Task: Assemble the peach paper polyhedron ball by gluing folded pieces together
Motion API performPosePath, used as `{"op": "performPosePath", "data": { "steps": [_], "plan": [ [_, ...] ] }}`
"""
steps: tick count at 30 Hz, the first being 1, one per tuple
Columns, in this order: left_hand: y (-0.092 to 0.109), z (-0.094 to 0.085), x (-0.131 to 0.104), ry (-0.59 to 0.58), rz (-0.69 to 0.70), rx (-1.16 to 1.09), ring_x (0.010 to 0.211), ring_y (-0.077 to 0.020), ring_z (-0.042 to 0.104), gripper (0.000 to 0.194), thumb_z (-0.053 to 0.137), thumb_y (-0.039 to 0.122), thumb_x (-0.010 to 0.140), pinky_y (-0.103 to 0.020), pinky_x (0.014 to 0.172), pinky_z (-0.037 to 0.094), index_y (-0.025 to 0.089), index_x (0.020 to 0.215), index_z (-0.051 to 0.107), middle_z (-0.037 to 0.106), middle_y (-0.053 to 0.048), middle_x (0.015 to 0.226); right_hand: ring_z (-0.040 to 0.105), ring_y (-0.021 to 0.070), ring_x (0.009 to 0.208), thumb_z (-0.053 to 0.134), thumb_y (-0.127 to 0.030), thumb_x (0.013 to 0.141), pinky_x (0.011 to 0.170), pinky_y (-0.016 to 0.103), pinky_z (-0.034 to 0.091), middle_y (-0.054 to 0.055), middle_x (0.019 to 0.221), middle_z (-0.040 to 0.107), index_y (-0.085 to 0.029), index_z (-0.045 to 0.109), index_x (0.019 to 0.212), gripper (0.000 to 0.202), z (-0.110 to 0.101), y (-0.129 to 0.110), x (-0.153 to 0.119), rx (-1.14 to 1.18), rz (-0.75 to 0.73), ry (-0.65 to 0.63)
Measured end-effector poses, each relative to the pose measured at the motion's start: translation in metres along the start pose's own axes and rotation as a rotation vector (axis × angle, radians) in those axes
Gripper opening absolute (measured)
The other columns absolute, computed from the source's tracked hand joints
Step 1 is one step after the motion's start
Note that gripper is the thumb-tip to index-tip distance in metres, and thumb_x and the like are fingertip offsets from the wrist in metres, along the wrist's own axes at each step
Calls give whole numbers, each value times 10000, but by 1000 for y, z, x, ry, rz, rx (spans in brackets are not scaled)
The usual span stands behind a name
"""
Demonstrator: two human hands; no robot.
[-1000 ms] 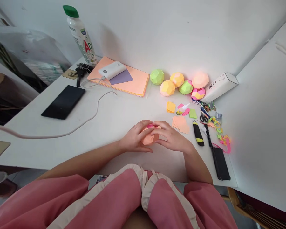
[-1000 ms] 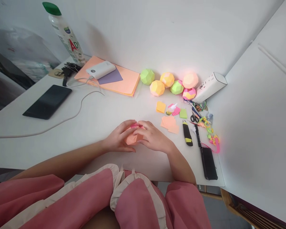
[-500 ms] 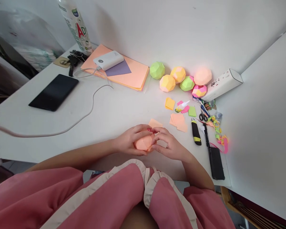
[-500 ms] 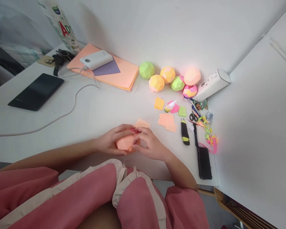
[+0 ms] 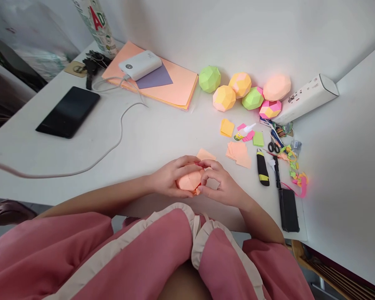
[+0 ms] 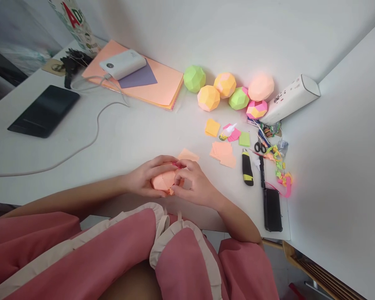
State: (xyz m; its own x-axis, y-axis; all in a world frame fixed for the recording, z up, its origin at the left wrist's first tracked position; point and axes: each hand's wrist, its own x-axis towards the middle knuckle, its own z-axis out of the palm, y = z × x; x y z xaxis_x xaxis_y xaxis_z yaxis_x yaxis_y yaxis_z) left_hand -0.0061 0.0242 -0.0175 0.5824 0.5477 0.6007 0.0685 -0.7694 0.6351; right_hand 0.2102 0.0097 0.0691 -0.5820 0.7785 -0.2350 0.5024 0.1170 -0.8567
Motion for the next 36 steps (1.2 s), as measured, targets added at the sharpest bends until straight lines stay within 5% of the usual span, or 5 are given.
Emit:
{"op": "performPosePath", "data": {
  "steps": [27, 36],
  "plan": [
    [-3, 0, -1, 9, -4, 12, 1180, -319, 551, 688, 629, 514, 844, -470, 942, 539, 205, 1404, 376, 473, -196, 1288, 470, 240, 1324, 648, -227, 817, 1084, 468, 412, 78, 1350, 517, -224, 566, 752, 105, 5, -3, -1, -50, -15, 81],
    [-1, 2, 0, 50, -11, 18, 1106, -283, 571, 604, 613, 384, 854, -445, 886, 556, 233, 1394, 391, 495, -157, 1217, 509, 236, 1289, 640, -259, 839, 1067, 468, 427, 82, 1326, 550, -227, 569, 757, 114, 7, -2, -1, -53, -33, 123]
  ]
}}
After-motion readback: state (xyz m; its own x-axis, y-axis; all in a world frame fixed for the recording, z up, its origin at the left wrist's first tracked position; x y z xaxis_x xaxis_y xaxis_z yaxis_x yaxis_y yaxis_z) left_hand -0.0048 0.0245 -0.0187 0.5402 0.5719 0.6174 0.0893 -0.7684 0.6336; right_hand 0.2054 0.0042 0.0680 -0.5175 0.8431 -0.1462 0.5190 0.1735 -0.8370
